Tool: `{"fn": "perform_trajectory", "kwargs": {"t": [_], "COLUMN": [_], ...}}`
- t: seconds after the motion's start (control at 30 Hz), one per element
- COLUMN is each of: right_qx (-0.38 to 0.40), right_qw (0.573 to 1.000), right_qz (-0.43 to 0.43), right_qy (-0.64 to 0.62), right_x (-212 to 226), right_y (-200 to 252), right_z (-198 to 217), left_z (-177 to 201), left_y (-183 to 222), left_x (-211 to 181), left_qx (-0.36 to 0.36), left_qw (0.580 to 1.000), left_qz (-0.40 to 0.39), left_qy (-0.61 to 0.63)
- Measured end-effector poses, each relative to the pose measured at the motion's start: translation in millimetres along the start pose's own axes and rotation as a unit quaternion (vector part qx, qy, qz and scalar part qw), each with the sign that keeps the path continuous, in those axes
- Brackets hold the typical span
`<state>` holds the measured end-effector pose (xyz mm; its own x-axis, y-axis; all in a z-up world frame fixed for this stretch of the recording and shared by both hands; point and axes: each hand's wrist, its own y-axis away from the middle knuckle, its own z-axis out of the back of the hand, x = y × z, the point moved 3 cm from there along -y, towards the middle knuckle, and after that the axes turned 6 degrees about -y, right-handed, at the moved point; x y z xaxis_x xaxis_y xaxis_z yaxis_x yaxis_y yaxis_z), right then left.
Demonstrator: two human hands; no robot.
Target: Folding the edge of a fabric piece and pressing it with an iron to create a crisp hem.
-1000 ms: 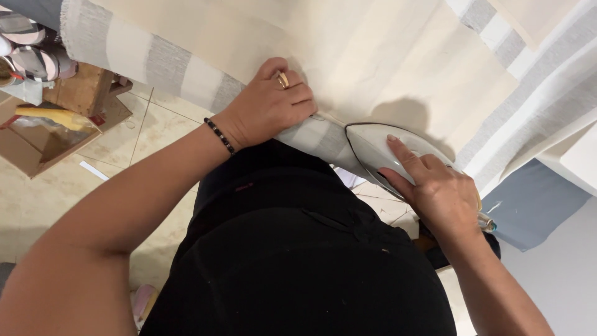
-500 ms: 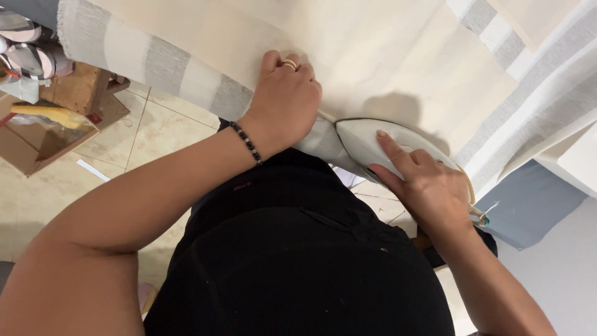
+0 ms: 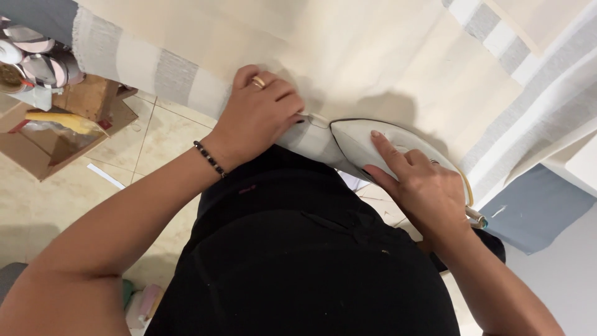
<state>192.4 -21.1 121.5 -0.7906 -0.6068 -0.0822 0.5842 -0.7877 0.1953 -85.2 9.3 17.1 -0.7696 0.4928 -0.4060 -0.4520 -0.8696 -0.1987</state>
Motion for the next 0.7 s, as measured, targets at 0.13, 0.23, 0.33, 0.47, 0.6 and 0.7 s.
{"fn": "perform_trajectory", "kwargs": {"t": [0.13,0.23,0.33,0.47,0.6,0.7], "right_qx": [-0.005,-0.003,-0.008,-0.008,-0.021,-0.010], "right_qw": [1.000,1.000,1.000,1.000,1.000,1.000], "right_qz": [0.004,-0.002,-0.001,0.005,0.005,0.005], "right_qy": [0.005,0.009,0.001,-0.013,-0.011,-0.013], "right_x": [3.5,5.6,7.4,12.4,14.9,14.9], "right_y": [-6.5,-7.6,-12.3,-19.8,-22.3,-23.3], "right_z": [1.1,2.0,4.4,7.8,10.1,10.4], "left_z": [0.0,-10.0,-9.6,7.5,9.8,-1.8], "left_y": [-5.8,-12.9,-14.3,-6.2,8.4,7.1], "left_x": [1.7,3.5,6.1,6.2,10.2,14.8], "left_qx": [-0.041,0.012,-0.002,-0.044,-0.095,-0.097], "left_qw": [0.999,0.998,0.999,0.997,0.992,0.992], "left_qz": [0.025,0.039,0.019,-0.051,-0.088,-0.084], "left_qy": [-0.023,-0.038,-0.039,-0.031,-0.009,0.007]}}
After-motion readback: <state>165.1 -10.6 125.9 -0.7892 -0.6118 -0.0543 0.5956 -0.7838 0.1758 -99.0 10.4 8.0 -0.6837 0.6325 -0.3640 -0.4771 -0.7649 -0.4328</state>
